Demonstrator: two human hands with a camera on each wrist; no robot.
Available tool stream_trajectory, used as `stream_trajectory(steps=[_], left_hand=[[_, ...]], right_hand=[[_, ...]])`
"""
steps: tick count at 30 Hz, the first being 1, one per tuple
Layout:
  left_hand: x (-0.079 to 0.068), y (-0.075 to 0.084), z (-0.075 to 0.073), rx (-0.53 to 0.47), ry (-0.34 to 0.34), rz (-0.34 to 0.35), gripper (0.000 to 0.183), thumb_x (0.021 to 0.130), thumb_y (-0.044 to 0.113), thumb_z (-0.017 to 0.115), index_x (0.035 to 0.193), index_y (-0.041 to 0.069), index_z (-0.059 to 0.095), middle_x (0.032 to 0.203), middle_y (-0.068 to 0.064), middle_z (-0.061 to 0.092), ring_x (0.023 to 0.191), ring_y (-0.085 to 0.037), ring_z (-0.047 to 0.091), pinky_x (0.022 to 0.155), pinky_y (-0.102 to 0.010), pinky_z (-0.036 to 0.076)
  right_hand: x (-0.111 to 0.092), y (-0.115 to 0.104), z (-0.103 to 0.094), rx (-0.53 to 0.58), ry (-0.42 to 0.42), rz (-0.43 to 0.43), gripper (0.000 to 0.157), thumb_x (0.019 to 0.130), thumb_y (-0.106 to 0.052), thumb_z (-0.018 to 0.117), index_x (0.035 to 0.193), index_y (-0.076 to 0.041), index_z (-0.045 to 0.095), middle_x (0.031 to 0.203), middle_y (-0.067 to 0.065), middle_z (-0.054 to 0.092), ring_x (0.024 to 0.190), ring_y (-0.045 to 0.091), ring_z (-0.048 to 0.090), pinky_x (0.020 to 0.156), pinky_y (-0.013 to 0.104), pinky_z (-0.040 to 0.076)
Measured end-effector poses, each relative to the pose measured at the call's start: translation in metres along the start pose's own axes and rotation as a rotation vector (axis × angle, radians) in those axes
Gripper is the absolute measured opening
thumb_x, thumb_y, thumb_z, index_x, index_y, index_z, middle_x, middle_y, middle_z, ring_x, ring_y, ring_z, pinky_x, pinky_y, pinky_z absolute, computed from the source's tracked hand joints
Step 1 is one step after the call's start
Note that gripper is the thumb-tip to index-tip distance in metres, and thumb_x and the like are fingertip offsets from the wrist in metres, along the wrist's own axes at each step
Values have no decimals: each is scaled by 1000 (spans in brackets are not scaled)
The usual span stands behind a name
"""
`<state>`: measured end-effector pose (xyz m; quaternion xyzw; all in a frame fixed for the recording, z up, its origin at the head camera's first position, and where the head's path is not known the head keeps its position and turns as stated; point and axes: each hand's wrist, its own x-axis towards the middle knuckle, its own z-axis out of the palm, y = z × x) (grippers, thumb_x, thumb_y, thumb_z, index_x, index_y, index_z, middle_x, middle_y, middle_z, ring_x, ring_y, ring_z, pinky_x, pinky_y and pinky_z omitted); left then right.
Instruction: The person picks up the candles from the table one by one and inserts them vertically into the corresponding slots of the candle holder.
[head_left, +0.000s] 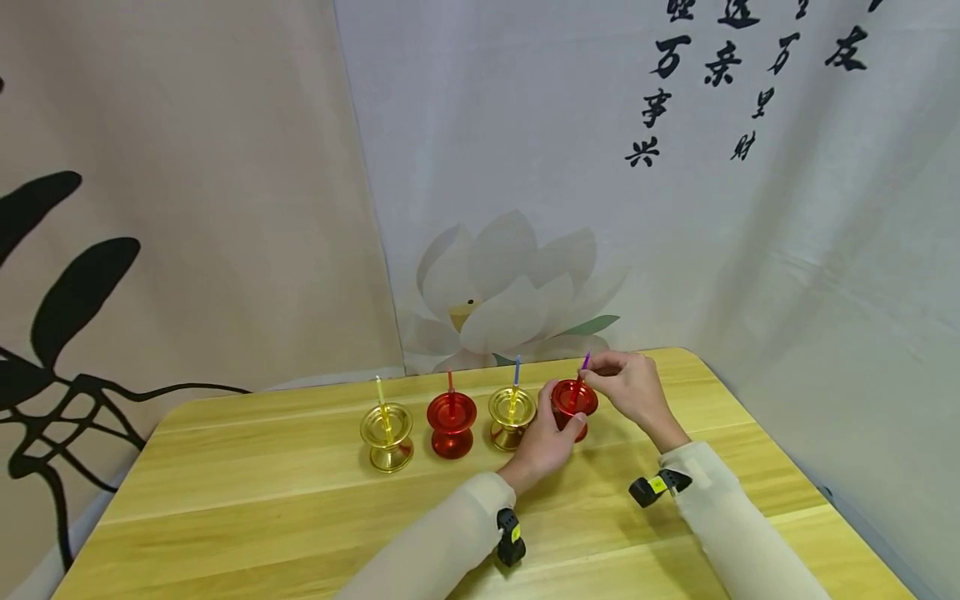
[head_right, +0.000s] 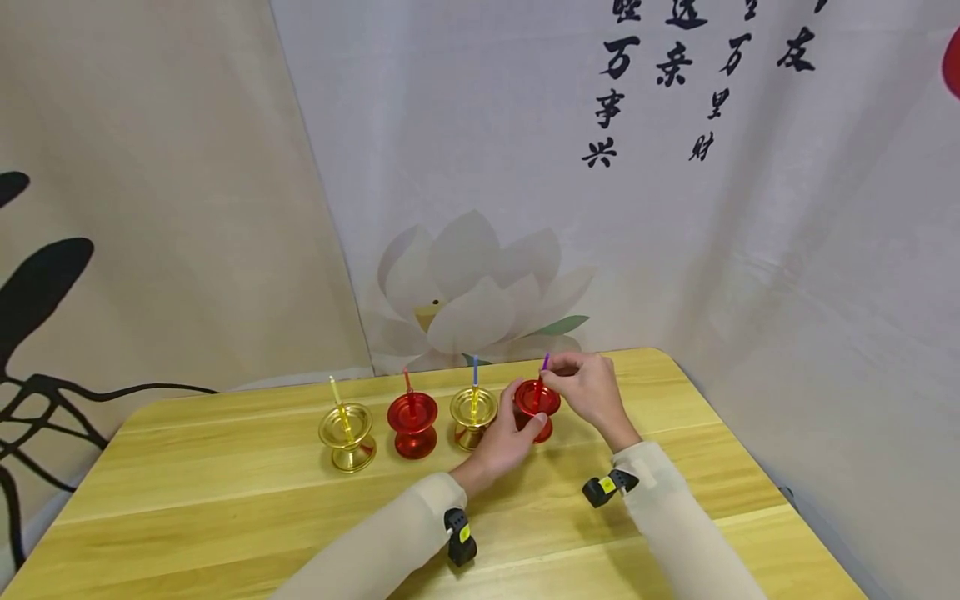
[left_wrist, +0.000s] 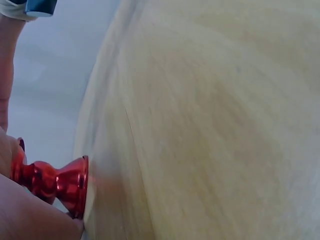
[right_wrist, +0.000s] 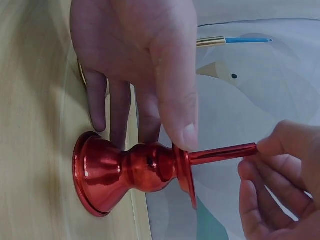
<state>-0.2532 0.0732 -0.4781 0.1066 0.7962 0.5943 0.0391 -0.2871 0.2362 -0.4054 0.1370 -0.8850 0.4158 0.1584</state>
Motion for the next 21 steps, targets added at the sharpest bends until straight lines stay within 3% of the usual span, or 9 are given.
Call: stream_trajectory(steps=[6, 10, 16, 21], left_hand=[[-7, 1, 0, 24, 19, -12, 76, 99, 36, 58, 156, 13, 14, 144, -18, 48, 130, -29, 49, 107, -45, 38], [-15, 4, -5, 21, -22, -25, 78, 97, 33, 63, 155, 9, 17, 143, -14, 48, 129, -29, 48, 107, -45, 38], [-40, 7, -22, 119, -163, -58, 78, 95, 45, 61, 152, 4, 28, 149, -15, 41, 137, -30, 39, 110, -50, 33], [-71, 5, -54, 184, -284, -52, 72, 95, 54, 56, 149, 9, 38, 148, -9, 44, 133, -27, 43, 107, -48, 36]], right_hand=[[3, 1, 1, 1, -19, 12, 4, 84, -19, 78, 86, -16, 78, 86, -2, 73, 81, 17, 69, 68, 32, 56], [5, 2, 0, 7, -33, 19, 5, 84, -21, 78, 86, -17, 78, 87, -2, 73, 82, 17, 69, 69, 34, 55], [1, 8, -4, 10, -49, 25, 7, 86, -23, 76, 89, -17, 77, 89, -2, 74, 83, 16, 69, 72, 35, 55], [-6, 13, -7, 14, -68, 59, 13, 86, -27, 77, 92, -16, 77, 91, -1, 74, 83, 15, 69, 73, 34, 55]])
